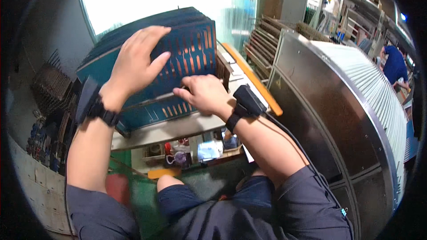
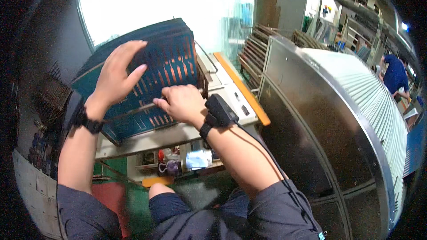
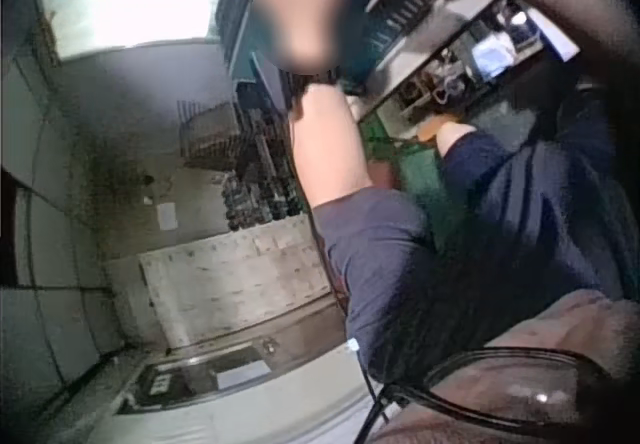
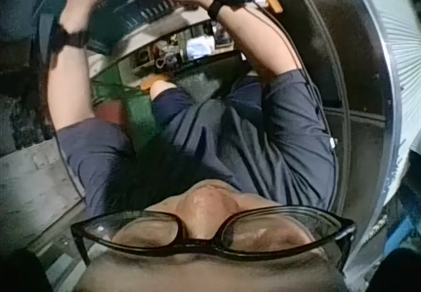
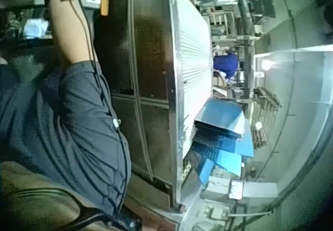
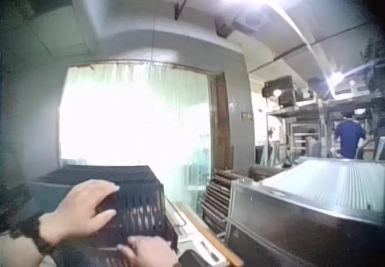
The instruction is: The recorder takes PCB panels from a rack or conveyor, places them into a clamping fixture for processing or inspection, and refers to a set of papers.
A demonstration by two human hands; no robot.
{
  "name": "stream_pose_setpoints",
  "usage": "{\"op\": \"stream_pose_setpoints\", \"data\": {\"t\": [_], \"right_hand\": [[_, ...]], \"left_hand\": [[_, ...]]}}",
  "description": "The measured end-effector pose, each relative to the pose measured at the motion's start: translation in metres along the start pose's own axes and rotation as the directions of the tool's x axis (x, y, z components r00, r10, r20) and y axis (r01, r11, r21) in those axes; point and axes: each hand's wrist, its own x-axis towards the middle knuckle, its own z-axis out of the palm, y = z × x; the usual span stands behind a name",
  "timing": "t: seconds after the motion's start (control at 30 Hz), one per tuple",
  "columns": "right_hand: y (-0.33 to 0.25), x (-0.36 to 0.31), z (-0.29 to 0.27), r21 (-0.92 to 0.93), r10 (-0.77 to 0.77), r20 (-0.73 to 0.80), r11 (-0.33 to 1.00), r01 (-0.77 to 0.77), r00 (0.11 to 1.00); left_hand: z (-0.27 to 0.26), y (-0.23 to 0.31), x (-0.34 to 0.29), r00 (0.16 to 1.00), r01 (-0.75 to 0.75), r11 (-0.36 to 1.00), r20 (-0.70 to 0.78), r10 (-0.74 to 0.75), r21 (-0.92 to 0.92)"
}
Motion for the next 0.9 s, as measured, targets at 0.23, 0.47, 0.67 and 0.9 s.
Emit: {"op": "stream_pose_setpoints", "data": {"t": [0.23,0.47,0.67,0.9], "right_hand": [[0.008,-0.001,0.008,-0.044,-0.029,0.051,0.999,0.031,0.998],[0.028,0.029,-0.037,0.077,-0.019,-0.755,0.990,0.118,0.655],[0.058,0.035,-0.021,0.273,0.230,-0.503,0.957,-0.099,0.833],[0.046,0.030,-0.021,0.196,0.265,-0.508,0.962,-0.190,0.819]], "left_hand": [[-0.033,-0.038,-0.054,0.998,0.062,0.938,-0.026,-0.056,0.340],[-0.060,-0.115,-0.171,0.805,0.555,0.787,-0.413,-0.426,0.270],[-0.044,-0.130,-0.192,0.420,0.847,0.422,-0.081,-0.904,-0.323],[-0.043,-0.118,-0.194,0.453,0.850,0.509,-0.303,-0.838,-0.136]]}}
